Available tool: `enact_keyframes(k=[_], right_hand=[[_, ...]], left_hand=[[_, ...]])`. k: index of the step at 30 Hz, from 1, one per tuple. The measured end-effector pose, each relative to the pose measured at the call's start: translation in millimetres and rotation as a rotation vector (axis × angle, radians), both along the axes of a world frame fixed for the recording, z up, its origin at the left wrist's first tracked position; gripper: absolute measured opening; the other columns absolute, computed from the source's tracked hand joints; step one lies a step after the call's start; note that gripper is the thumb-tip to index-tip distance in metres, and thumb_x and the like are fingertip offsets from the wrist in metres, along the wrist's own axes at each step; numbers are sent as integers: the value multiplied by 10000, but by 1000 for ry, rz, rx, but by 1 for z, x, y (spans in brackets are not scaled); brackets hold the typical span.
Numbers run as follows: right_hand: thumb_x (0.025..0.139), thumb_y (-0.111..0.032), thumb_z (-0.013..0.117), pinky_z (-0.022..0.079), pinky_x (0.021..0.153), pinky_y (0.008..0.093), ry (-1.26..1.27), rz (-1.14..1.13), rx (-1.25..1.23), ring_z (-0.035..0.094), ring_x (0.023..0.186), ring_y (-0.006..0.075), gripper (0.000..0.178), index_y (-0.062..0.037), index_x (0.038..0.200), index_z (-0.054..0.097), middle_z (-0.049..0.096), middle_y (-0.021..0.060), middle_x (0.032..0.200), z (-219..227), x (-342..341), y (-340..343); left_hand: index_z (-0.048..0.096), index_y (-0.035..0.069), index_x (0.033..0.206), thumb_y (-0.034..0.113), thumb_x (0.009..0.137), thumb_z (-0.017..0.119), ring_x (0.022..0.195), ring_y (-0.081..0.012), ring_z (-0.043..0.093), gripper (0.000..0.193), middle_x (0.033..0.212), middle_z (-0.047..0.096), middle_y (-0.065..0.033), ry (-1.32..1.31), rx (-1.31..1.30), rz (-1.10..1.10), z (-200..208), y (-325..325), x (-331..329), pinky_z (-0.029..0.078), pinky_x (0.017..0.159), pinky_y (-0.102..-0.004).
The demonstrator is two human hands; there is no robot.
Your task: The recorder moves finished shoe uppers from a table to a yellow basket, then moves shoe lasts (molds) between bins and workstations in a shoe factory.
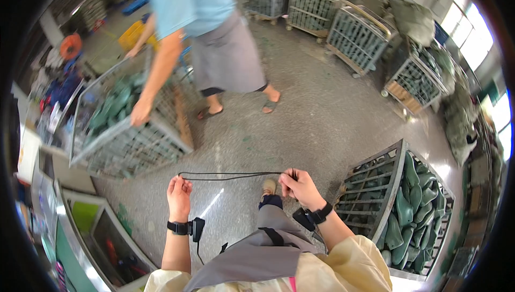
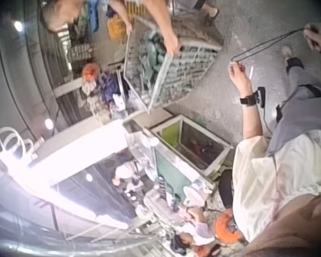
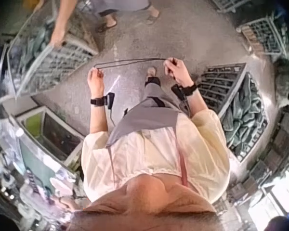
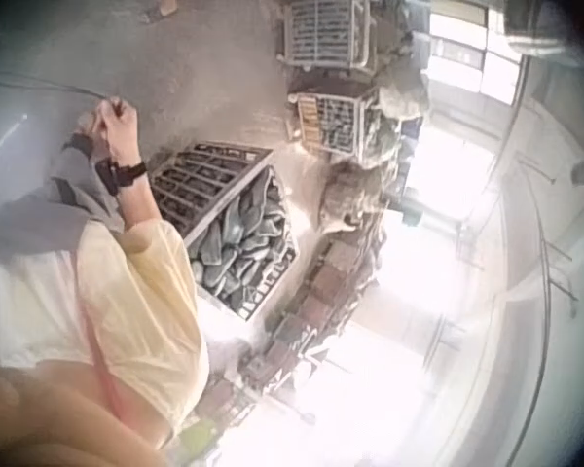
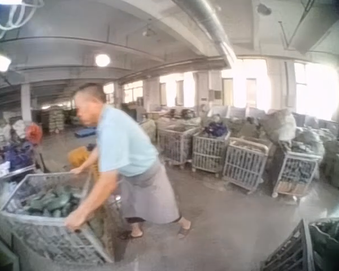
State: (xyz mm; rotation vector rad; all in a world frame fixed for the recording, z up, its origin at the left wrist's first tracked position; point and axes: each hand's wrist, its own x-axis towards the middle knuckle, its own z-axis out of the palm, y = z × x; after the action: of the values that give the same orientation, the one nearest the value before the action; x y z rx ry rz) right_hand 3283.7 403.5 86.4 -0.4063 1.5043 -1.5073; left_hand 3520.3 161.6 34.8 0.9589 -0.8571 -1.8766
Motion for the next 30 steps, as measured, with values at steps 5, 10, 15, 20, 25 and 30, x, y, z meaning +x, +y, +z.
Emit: enact_keyframes(k=[5, 10, 15, 20, 25, 30], right_hand=[[882, -183, 502, 298, 407, 179, -77, -104, -126, 477, 502, 60, 169, -50, 778, 518, 540, 16, 616, 8, -124, -60], [891, -207, 492, 320, 414, 176, -77, 129, -51, 511, 553, 67, 194, -51, 777, 512, 547, 16, 696, 37, -251, -144], [891, -229, 494, 337, 424, 172, 31, 291, 16, 525, 565, 68, 212, -42, 797, 524, 552, 13, 709, 36, -368, -258], [857, -245, 527, 419, 494, 234, 440, 592, 199, 570, 596, 72, 206, -49, 845, 592, 600, 4, 715, 23, -443, -366], [847, -247, 555, 455, 597, 266, 497, 917, 65, 580, 653, 111, 250, -21, 937, 608, 626, 73, 742, 30, -486, -468], [827, -142, 573, 435, 556, 250, 419, 756, -202, 526, 606, 106, 172, 7, 907, 600, 586, 46, 759, 9, -545, -564]], left_hand=[[511, 105, 848, 145, 862, 541, 647, -102, 533, 52, 713, 544, -7, -75, 69, -144, -19, -47, -107, 444, 613, -216], [516, 99, 866, 158, 868, 531, 703, -116, 544, 60, 758, 558, -17, -150, 97, -343, -3, -98, -210, 420, 615, -218], [497, 82, 959, 165, 870, 522, 786, -113, 540, 125, 827, 576, -7, -284, 38, -430, -20, -171, -309, 409, 690, -249], [364, 98, 1288, 155, 775, 650, 1004, -130, 467, 590, 1267, 413, -73, -506, -472, -690, -62, -245, -414, 367, 864, -278], [318, 87, 1319, 107, 771, 662, 1095, -143, 420, 647, 1247, 425, -73, -89, -411, -933, 6, -316, -554, 390, 864, -279], [442, 46, 1203, 123, 828, 607, 887, -76, 507, 417, 984, 557, -22, 209, -274, -985, -15, -389, -627, 425, 759, -231]])
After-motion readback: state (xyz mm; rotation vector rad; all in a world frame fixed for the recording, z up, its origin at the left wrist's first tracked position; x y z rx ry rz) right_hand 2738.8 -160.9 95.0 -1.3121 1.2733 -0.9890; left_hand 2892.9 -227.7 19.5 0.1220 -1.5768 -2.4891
